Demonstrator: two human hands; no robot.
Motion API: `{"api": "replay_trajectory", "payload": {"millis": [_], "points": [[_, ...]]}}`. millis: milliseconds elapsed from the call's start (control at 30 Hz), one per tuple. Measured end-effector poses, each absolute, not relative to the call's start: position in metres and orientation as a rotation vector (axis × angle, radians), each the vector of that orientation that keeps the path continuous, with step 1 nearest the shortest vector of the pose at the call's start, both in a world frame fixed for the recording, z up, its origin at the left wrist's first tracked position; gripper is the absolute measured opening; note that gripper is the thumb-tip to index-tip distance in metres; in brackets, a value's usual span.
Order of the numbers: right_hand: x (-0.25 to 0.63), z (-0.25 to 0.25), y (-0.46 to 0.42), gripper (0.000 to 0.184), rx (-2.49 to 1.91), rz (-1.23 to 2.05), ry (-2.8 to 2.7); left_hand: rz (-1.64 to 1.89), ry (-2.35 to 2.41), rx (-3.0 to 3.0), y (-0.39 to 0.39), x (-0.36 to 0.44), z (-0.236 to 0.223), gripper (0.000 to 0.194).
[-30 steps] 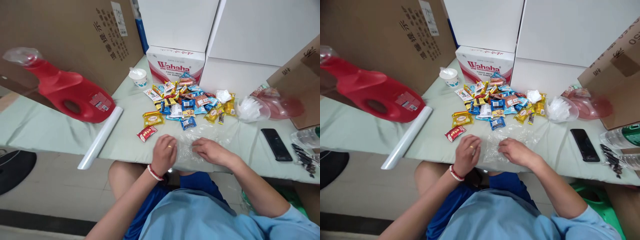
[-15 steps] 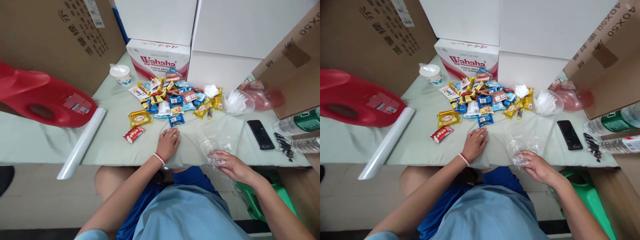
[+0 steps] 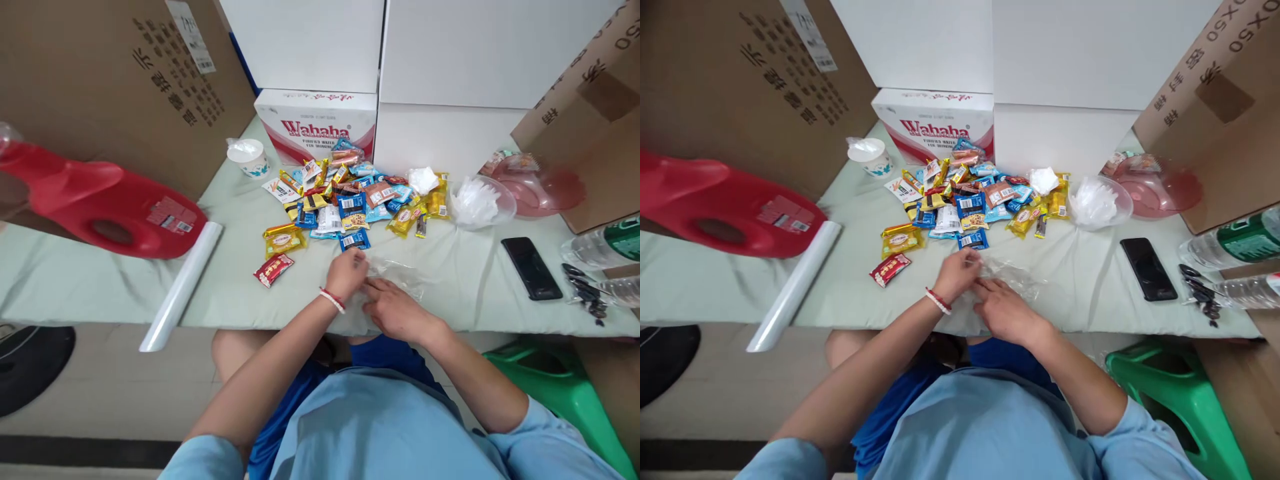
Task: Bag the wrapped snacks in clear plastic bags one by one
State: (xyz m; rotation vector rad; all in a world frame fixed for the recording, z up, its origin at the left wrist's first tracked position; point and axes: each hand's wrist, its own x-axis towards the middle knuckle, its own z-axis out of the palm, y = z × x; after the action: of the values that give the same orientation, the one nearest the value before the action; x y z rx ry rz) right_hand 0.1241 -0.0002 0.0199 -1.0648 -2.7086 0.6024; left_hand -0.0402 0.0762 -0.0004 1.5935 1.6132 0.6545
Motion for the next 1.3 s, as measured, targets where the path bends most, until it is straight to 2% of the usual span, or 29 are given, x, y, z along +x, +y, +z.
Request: {"api": "replay_trajectory", "payload": {"millis": [33, 67, 300, 367, 467, 567, 667, 800, 967, 1167, 1233, 1300], "points": [[0.123, 0.020, -0.001, 0.017, -1.022, 0.595, -2.715, 0.697, 1.652, 1.486, 0.080, -0.052, -0.003, 0.011], [0.124, 0.020, -0.003, 0.017, -0.977, 0.591, -2.715, 0.761, 1.688, 1.360, 0.083, -0.065, -0.005, 0.010], [0.144, 0.000, -0.025, 0.023, -0.823, 0.727, -2.578, 0.875, 1.903, 1.025, 0.071, -0.128, -0.016, 0.014], [0.146, -0.005, -0.031, 0.024, -0.822, 0.787, -2.559, 0.941, 2.036, 1.170, 0.058, -0.129, -0.013, 0.019], [0.147, -0.008, -0.035, 0.027, -0.847, 0.875, -2.541, 1.021, 2.105, 1.834, 0.036, -0.122, -0.004, 0.031], [0.147, -0.008, -0.036, 0.028, -0.882, 0.968, -2.551, 0.797, 1.594, 2.490, 0.018, -0.114, 0.003, 0.020], [0.150, -0.007, -0.034, 0.023, -0.908, 0.957, -2.547, 0.506, 1.247, 2.687, 0.013, -0.114, 0.005, 0.027], [0.159, -0.002, -0.032, 0.018, -0.847, 0.930, -2.537, 0.308, 1.497, 2.555, 0.020, -0.127, 0.001, 0.028], [0.183, 0.015, -0.033, 0.015, -0.829, 1.109, -2.539, 0.256, 1.695, 2.165, 0.024, -0.138, 0.002, 0.031], [0.219, 0.033, -0.039, 0.019, -0.880, 1.341, -2.534, 0.154, 1.752, 2.102, 0.018, -0.124, 0.010, 0.039], [0.224, 0.035, -0.040, 0.024, -1.008, 1.349, -2.456, 0.087, 1.721, 2.122, 0.017, -0.123, 0.009, 0.043], [0.225, 0.033, -0.036, 0.037, -1.162, 1.352, -2.317, 0.030, 1.664, 2.150, 0.015, -0.127, 0.007, 0.049]]}}
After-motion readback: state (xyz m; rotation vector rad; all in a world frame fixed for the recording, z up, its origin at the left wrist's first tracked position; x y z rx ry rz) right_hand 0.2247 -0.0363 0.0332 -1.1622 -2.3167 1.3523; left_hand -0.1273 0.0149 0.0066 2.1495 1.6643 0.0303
